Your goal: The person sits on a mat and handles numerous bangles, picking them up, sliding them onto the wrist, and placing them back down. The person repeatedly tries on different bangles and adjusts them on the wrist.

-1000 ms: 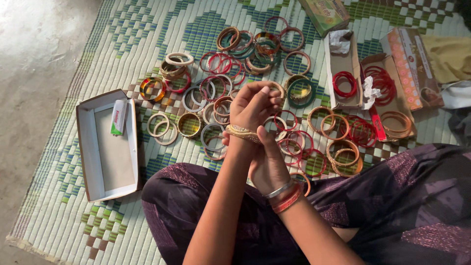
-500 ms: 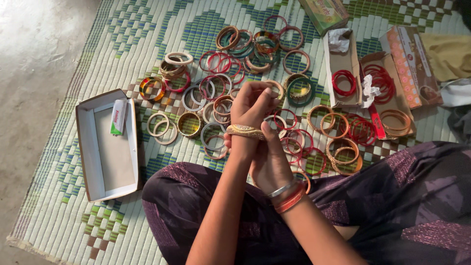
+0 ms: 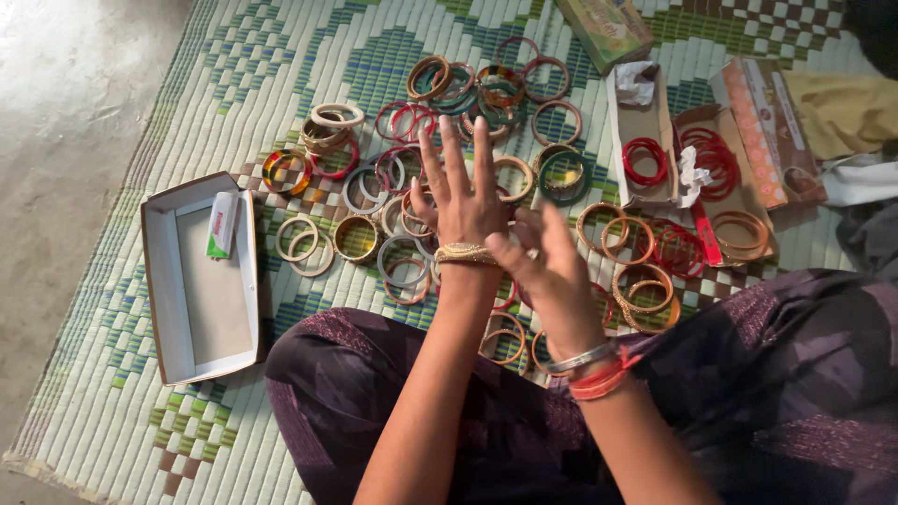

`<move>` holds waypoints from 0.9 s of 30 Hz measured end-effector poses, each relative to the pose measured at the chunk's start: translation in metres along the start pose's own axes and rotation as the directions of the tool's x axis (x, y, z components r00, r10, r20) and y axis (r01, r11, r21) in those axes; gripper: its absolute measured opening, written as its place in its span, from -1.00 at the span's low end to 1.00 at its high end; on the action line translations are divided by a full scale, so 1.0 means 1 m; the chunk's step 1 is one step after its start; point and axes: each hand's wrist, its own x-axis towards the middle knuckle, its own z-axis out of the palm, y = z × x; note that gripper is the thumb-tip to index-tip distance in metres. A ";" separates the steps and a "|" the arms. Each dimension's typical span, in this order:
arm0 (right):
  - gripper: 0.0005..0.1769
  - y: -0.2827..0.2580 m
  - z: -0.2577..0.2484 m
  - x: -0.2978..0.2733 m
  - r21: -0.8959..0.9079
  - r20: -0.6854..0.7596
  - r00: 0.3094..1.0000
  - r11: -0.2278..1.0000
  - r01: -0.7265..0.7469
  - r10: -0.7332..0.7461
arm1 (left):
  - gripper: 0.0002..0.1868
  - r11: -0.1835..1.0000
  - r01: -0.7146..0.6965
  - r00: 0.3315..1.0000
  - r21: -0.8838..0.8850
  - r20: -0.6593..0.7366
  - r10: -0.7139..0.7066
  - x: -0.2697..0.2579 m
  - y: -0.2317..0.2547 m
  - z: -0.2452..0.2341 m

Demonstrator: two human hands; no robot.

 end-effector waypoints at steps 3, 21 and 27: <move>-0.33 0.002 0.010 -0.013 0.316 0.179 0.959 0.910 -0.268 0.220 | -0.31 0.993 -0.070 0.997 0.093 0.024 0.068 0.000 0.001 -0.009; -0.57 0.026 0.016 -0.007 0.495 0.291 0.907 0.763 -0.415 0.305 | -0.15 0.984 -0.056 0.995 -0.169 0.068 0.068 0.003 -0.013 -0.001; -0.58 0.030 0.018 -0.022 0.448 0.305 0.829 0.697 -0.560 0.469 | -0.25 0.833 0.090 0.994 -0.546 0.095 -0.045 0.005 -0.026 -0.006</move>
